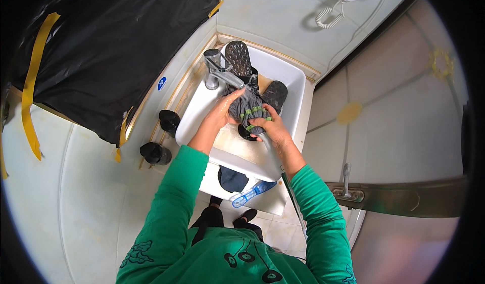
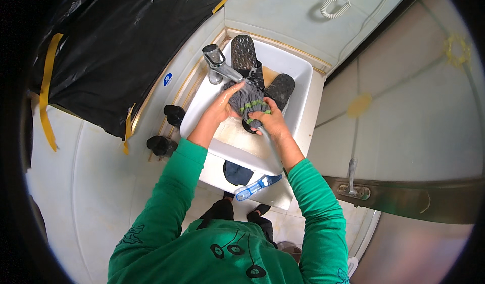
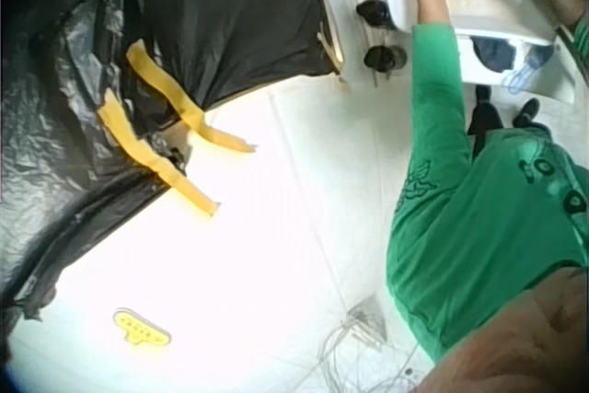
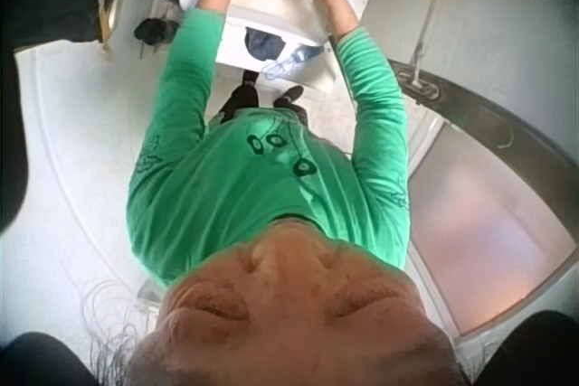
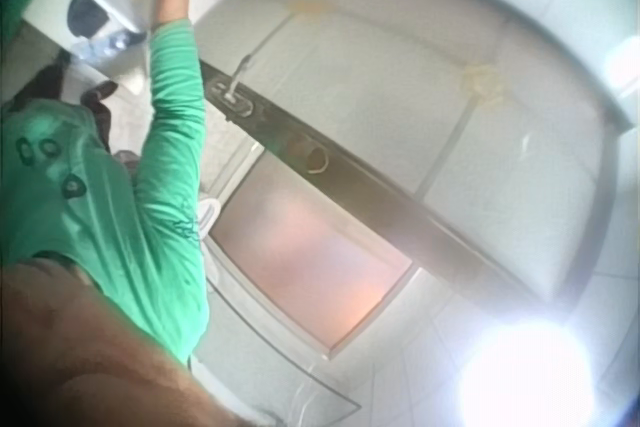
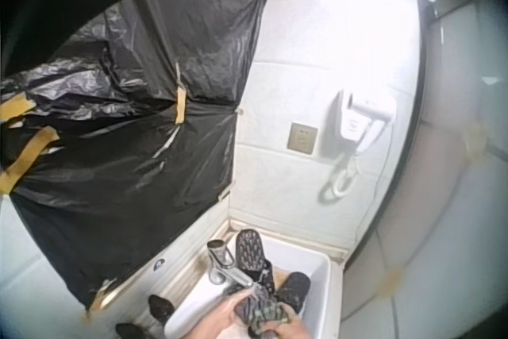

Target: The person mops the bathroom floor using a string mop, repeatedly wringing the mop head in the sink and rinsing it under running water. They move around the toilet and buckets, mop the entire floor area, and place a pair of slippers into the sink before continuing to mop.

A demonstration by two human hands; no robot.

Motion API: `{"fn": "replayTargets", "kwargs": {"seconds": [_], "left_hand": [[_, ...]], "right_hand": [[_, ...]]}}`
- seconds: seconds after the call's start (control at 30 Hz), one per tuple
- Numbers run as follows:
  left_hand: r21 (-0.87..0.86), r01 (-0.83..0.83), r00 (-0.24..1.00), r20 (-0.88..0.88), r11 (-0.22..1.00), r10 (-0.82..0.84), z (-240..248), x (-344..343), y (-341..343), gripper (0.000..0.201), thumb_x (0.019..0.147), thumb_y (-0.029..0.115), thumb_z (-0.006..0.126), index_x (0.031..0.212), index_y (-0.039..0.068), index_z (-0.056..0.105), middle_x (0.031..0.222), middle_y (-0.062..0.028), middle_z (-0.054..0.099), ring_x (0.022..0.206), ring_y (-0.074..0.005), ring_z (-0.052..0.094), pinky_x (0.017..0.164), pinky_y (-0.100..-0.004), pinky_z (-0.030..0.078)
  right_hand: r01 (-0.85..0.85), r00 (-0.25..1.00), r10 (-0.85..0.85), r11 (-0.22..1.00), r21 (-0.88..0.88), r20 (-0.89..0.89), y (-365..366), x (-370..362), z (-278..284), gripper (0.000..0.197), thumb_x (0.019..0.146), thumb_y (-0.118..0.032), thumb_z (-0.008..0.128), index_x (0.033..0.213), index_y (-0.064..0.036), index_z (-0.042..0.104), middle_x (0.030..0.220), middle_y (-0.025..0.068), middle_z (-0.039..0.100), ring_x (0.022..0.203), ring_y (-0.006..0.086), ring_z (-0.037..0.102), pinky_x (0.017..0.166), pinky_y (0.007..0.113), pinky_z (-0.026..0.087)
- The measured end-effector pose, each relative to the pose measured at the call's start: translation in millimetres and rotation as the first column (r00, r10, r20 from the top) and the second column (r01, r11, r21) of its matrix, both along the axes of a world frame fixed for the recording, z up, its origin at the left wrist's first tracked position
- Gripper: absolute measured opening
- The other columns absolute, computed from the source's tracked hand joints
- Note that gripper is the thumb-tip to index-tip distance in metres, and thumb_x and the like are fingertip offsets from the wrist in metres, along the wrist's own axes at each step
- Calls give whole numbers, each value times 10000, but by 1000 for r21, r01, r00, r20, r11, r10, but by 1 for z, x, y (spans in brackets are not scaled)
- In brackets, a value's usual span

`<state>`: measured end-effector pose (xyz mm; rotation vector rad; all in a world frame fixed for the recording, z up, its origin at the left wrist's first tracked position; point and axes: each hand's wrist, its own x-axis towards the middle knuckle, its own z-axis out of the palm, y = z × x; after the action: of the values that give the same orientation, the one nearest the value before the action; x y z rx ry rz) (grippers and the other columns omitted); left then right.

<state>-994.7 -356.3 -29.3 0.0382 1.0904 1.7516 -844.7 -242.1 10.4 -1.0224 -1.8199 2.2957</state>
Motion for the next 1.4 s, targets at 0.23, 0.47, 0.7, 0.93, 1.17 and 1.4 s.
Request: {"fn": "replayTargets", "kwargs": {"seconds": [0.23,0.47,0.7,0.93,1.17,1.4], "left_hand": [[323,-240,916,388,915,104,-22,20,-16,380,904,282,613,1210,57,603,1171,-106,653,1108,-253,610,991,-464,438],[332,-322,926,304,886,223,-36,19,2,390,908,186,603,1259,20,574,1178,-120,642,1101,-249,612,977,-399,477],[266,-323,930,269,908,251,-51,9,-3,241,926,206,597,1031,-3,657,1054,-123,678,943,-241,663,887,-382,527],[-214,-142,977,126,966,172,-61,24,-5,575,976,613,343,1338,196,505,1241,-93,611,1142,-305,588,899,-648,450],[-121,-142,960,225,982,167,-74,23,-15,683,911,739,298,1314,232,514,1155,-76,652,1101,-343,600,891,-687,417],[-332,-184,905,310,925,291,-83,20,-16,547,916,658,422,1133,199,625,1040,-77,681,987,-297,644,843,-609,465]], "right_hand": [[115,993,-114,982,-149,12,28,-3,-8,765,771,-74,720,1423,-71,319,931,189,669,611,299,687,419,346,537],[37,999,-42,959,-280,-11,37,-8,-14,759,772,-82,717,1416,-79,315,964,188,672,662,324,705,464,381,583],[40,997,-57,963,-266,-55,24,-30,-10,791,750,-58,743,1419,-55,320,979,189,669,675,318,699,485,383,589],[28,998,-30,999,-28,-49,12,-68,-18,755,704,-81,792,1353,-37,409,924,140,654,689,237,660,497,377,560],[-41,991,-22,892,449,132,-8,-101,-38,833,577,-274,856,1298,-27,522,1042,181,667,870,254,670,598,363,594],[-91,983,42,959,268,181,-3,-117,-48,851,592,-266,849,1323,2,505,1029,165,675,849,222,670,588,347,593]]}}
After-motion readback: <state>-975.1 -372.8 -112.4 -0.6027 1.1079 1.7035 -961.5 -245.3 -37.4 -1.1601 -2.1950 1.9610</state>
